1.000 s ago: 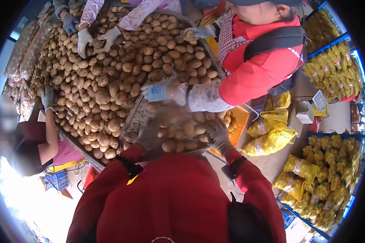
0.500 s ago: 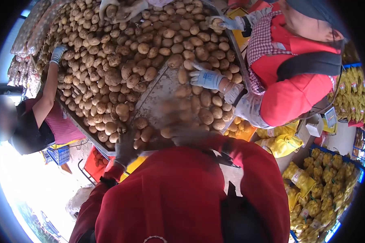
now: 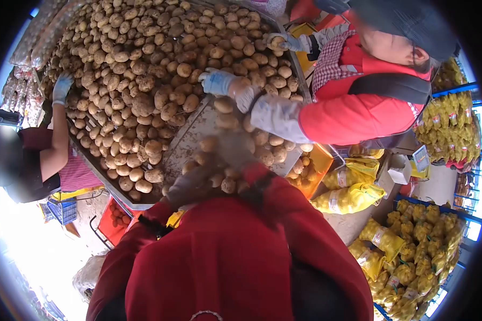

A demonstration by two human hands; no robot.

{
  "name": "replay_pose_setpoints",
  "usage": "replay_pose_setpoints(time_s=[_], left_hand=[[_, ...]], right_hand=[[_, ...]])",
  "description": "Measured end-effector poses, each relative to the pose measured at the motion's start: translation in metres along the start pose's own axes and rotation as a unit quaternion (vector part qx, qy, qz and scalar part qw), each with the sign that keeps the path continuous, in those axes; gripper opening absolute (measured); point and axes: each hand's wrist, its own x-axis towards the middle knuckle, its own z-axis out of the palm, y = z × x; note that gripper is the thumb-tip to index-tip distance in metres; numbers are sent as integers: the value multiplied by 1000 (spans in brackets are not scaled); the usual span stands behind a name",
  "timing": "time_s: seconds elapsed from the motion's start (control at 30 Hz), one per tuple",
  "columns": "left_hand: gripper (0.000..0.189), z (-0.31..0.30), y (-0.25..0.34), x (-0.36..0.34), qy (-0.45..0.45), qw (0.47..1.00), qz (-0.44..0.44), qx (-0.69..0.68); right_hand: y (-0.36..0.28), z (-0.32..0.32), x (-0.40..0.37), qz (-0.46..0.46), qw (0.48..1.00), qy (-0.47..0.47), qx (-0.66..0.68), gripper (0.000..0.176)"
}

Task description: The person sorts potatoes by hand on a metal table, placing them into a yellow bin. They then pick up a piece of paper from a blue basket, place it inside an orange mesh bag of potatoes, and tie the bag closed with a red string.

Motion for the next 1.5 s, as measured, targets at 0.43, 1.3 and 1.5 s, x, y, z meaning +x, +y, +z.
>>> replay_pose_setpoints(time_s=[0.43,1.3,1.5], left_hand=[[55,-17,-9,-123,153,702,-148,-680],[49,171,-6,-421,678,426,-268,-536],[50,147,-84,-437,603,636,-478,62]], right_hand=[[-33,-58,-38,-17,710,-310,633,50],[-154,14,-35,-232,865,-187,403,35],[-121,36,-36,-467,874,55,124,46]])
